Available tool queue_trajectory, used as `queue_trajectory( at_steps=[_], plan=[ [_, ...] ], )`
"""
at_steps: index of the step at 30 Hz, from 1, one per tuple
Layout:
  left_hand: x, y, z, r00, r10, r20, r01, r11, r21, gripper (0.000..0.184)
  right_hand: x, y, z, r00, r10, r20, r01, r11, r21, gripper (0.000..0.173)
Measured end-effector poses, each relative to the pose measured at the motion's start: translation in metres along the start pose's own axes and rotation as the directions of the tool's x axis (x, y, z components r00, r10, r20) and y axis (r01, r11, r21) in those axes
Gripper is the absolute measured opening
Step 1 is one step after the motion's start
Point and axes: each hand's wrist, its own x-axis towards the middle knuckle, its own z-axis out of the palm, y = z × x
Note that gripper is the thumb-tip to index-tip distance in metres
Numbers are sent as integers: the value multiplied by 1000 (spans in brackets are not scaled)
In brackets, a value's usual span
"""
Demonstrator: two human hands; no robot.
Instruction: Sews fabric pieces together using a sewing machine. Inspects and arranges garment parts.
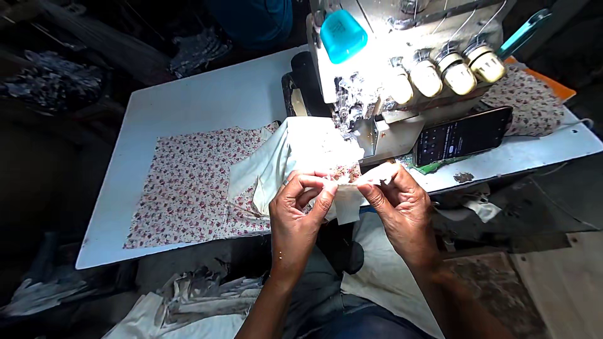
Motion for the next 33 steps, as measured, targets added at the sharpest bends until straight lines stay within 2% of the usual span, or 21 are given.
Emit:
queue_trajectory(
  at_steps=[4,7,10,13,17,21,24,26,27,28,29,31,33],
  plan=[
    [4,0,3,998,-54,-35,54,998,8,8,9,-3,3,998,44,52,-44,999,-8,7],
    [8,1,0,991,-129,25,130,989,-74,11,18,-3,2,993,96,68,-95,995,-11,8],
    [11,1,0,985,-150,87,157,985,-74,16,22,-2,2,989,126,82,-128,992,18,8],
    [13,-2,5,990,-132,38,134,989,-57,10,19,2,5,979,192,65,-197,978,74,4],
    [17,0,7,988,-152,-7,150,979,-136,9,8,4,7,955,281,90,-293,941,171,15],
    [17,3,7,988,-152,-8,148,974,-172,10,2,2,10,968,243,64,-251,944,215,22],
    [13,5,5,989,-105,101,131,940,-314,5,3,-1,12,986,167,-9,-161,962,220,20],
    [12,7,0,964,-89,250,202,857,-474,33,4,-2,11,995,81,-50,-70,979,192,17],
    [12,8,-1,953,-111,281,251,810,-530,42,4,-1,11,997,41,-68,-29,985,169,18],
    [12,8,-1,950,-137,282,277,787,-551,44,4,-1,10,997,6,-81,6,990,142,19],
    [13,7,-1,953,-147,266,271,804,-529,38,4,-1,10,996,-21,-87,30,993,112,20],
    [13,3,0,966,-133,221,214,891,-400,10,5,0,9,994,-60,-89,67,995,70,21],
    [12,0,2,971,-86,224,149,948,-281,27,6,2,9,992,-93,-81,97,994,43,22]
  ],
)
